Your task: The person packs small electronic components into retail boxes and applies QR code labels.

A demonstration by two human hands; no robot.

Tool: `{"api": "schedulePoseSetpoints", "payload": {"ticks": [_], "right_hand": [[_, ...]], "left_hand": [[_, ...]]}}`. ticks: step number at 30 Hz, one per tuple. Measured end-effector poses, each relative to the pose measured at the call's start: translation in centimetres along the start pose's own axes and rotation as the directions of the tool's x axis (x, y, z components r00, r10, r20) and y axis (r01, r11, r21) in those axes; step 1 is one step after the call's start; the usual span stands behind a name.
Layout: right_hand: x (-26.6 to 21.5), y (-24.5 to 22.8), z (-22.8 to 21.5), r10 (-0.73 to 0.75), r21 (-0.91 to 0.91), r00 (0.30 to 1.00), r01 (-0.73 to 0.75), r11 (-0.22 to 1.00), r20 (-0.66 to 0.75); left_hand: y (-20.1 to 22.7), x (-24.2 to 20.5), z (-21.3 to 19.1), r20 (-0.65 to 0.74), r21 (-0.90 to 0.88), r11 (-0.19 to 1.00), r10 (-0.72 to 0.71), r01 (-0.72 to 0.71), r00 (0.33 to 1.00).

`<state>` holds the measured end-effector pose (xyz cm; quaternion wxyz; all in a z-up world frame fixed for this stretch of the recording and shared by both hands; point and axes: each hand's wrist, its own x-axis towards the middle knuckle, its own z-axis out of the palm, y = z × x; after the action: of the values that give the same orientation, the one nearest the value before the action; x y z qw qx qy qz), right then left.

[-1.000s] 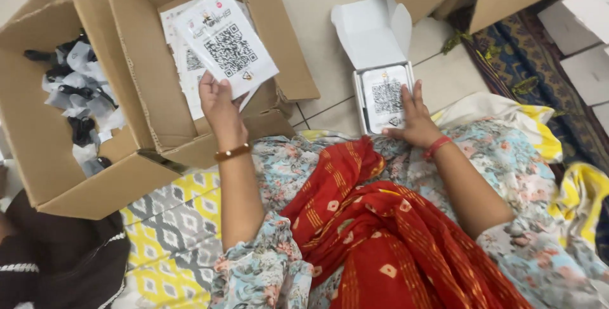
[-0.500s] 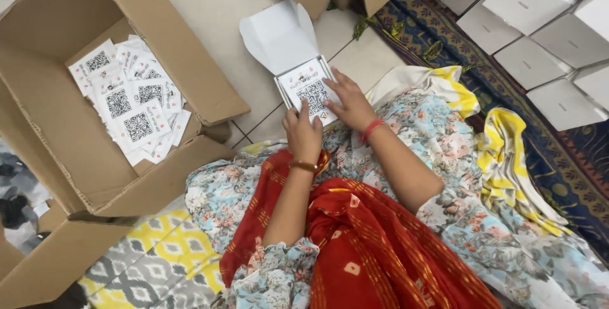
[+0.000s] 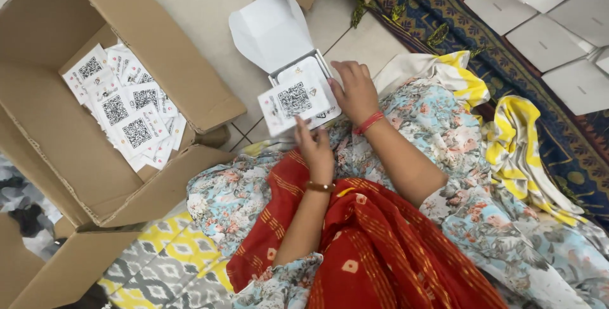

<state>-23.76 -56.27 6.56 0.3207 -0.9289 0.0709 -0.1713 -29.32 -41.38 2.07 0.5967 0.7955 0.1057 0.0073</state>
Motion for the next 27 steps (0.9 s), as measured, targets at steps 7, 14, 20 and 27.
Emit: {"api": "schedulePoseSetpoints", "payload": {"ticks": [7, 14, 20, 27], "right_hand": [[-0.5, -2.2, -1.3, -0.084, -0.061, 0.99, 0.092, 0.994, 0.114], [-2.2, -5.3, -0.5, -0.009, -0.141, 0.927, 0.066, 0.988, 0.375], [-0.7, -2.4, 1.7, -0.102, -0.165, 0.876, 0.201, 0.966, 0.472], [-0.4, -0.1, 4.2, -0.162, -0.051, 0.806, 0.231, 0.972, 0.569]], "left_hand": [[-0.1, -1.7, 0.4, 0.539, 0.042, 0.999, -0.008, -0.017, 0.843], [0.2, 9.8, -5.8, -0.059, -0.049, 0.974, 0.22, -0.223, 0.974], [-0.3, 23.7, -4.6, -0.123, -0.021, 0.997, 0.077, -0.08, 0.989], [-4.8, 30.9, -3.5, 0.031, 0.041, 0.993, -0.109, 0.108, 0.994]]}}
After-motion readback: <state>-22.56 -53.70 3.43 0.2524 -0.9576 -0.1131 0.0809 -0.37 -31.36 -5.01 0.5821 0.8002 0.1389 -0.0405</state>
